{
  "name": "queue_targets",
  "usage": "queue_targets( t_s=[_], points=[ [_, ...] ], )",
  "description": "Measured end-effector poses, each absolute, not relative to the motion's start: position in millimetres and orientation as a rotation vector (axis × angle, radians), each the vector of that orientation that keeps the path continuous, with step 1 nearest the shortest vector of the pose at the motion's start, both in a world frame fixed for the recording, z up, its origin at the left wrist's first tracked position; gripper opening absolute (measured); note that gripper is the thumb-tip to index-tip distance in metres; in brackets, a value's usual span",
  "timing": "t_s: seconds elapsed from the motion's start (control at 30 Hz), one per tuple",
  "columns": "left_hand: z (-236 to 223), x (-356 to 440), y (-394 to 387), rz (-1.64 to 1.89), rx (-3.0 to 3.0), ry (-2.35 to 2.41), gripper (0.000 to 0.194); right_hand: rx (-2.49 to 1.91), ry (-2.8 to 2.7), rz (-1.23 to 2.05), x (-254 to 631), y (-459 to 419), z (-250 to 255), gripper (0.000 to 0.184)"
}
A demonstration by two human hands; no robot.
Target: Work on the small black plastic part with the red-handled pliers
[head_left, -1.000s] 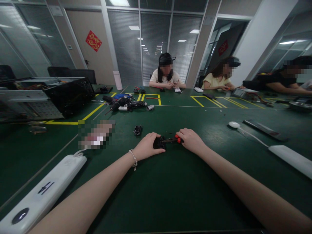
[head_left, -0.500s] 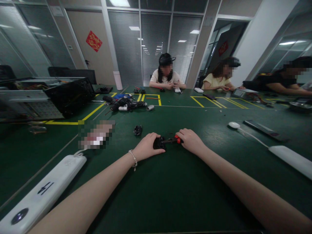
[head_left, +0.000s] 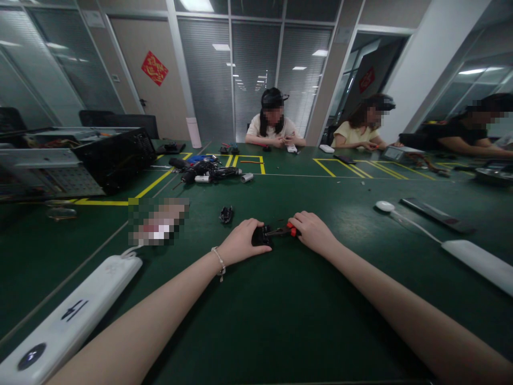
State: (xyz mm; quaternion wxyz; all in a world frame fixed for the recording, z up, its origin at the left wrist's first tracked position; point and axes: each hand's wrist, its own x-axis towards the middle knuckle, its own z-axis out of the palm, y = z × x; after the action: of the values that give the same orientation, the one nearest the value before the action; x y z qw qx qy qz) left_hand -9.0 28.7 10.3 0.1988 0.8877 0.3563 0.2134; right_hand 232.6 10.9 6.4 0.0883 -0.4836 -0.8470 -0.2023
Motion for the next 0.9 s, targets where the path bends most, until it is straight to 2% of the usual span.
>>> queue_targets(
  t_s=[0.9],
  points=[
    [12.0, -8.4, 25.3, 0.614, 2.502, 1.001, 0.053, -1.482, -2.525, -0.582, 232.4, 10.1, 8.3, 0.032]
  ],
)
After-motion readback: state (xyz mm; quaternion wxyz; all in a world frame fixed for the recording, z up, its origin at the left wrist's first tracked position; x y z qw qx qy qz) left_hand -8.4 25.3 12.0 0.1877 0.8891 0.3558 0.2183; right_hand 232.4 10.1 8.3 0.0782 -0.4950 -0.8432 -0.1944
